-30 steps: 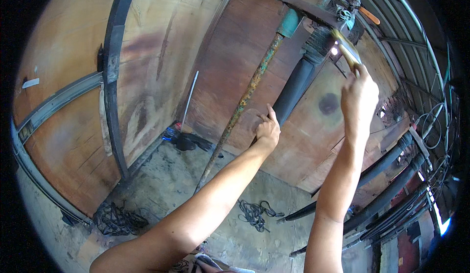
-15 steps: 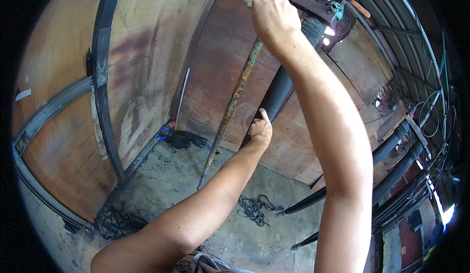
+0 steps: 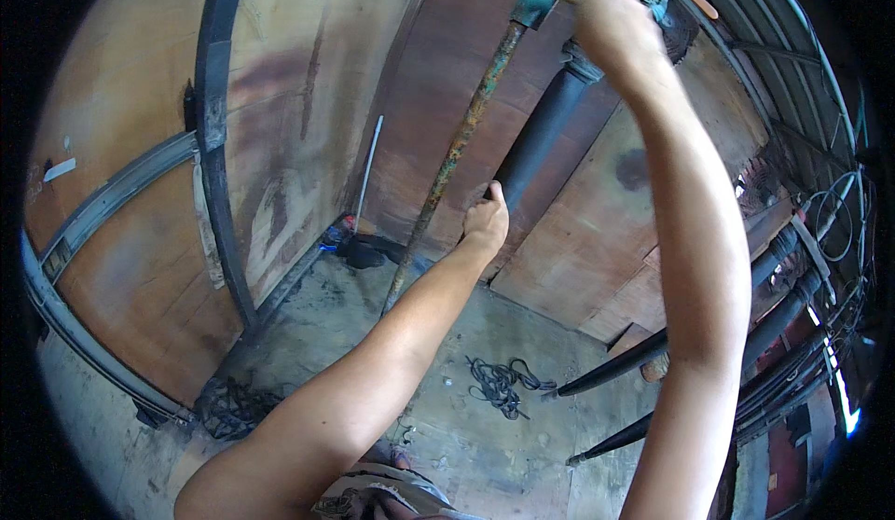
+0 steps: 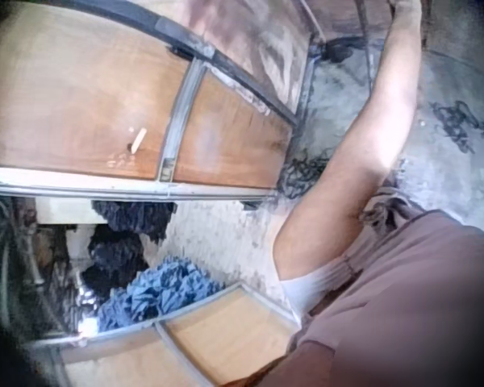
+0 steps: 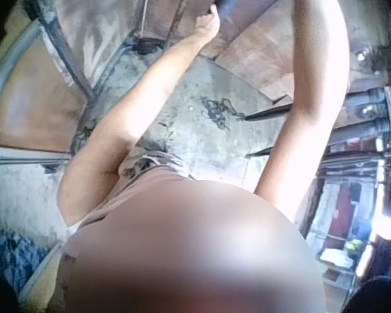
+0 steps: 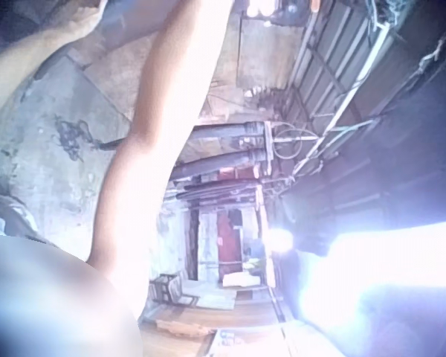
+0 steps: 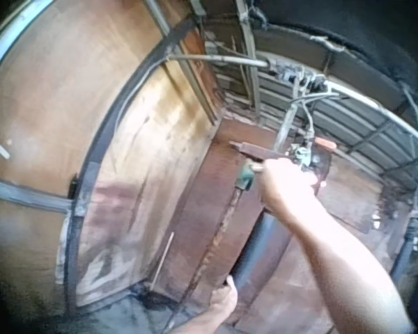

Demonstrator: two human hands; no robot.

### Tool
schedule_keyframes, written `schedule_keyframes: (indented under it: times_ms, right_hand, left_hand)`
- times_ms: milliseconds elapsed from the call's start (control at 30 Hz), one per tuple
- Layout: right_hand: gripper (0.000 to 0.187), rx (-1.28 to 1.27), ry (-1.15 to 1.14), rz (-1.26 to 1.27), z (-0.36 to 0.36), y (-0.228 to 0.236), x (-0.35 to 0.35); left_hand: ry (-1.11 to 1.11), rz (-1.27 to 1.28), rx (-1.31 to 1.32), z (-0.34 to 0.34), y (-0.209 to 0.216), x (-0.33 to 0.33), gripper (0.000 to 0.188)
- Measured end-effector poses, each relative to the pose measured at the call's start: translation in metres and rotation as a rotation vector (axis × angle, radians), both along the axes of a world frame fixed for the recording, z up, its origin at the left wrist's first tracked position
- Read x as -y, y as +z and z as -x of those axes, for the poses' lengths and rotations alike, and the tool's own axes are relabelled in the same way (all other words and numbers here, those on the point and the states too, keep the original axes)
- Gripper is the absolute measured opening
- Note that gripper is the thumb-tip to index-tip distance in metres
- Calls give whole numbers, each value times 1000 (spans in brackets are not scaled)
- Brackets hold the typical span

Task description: The person slides a black protective sleeve onto a long metal pole, then uses a brush to clean the pole and sleeve. They remove a plastic wrap from the pole's end and tie a black cord around the sleeve to secure it.

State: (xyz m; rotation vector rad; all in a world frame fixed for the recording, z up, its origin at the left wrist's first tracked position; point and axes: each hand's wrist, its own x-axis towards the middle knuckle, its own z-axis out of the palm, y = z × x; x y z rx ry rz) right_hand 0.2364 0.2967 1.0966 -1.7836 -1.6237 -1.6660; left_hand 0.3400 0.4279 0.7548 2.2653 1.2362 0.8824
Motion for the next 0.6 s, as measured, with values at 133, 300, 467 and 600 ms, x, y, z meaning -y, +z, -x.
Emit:
schedule_keyframes:
  times_ms: [133,300,467,600]
  right_hand:
    - [18,-116,-128,-97,-39,0,63]
    - [27,-219,-13,-115,-53,-3,75]
    - [28,-432,124,-114,-83,-7,82]
    - [32,-447,196,-140,-117,-4,91]
  left_hand:
    - [-29,-6,-13,22,3,4,64]
    - [-55,-67,10,44,6,15,65]
    - [-203,-195,33,80,2,20,62]
    - [-292,-182,-2,104,5,18,64]
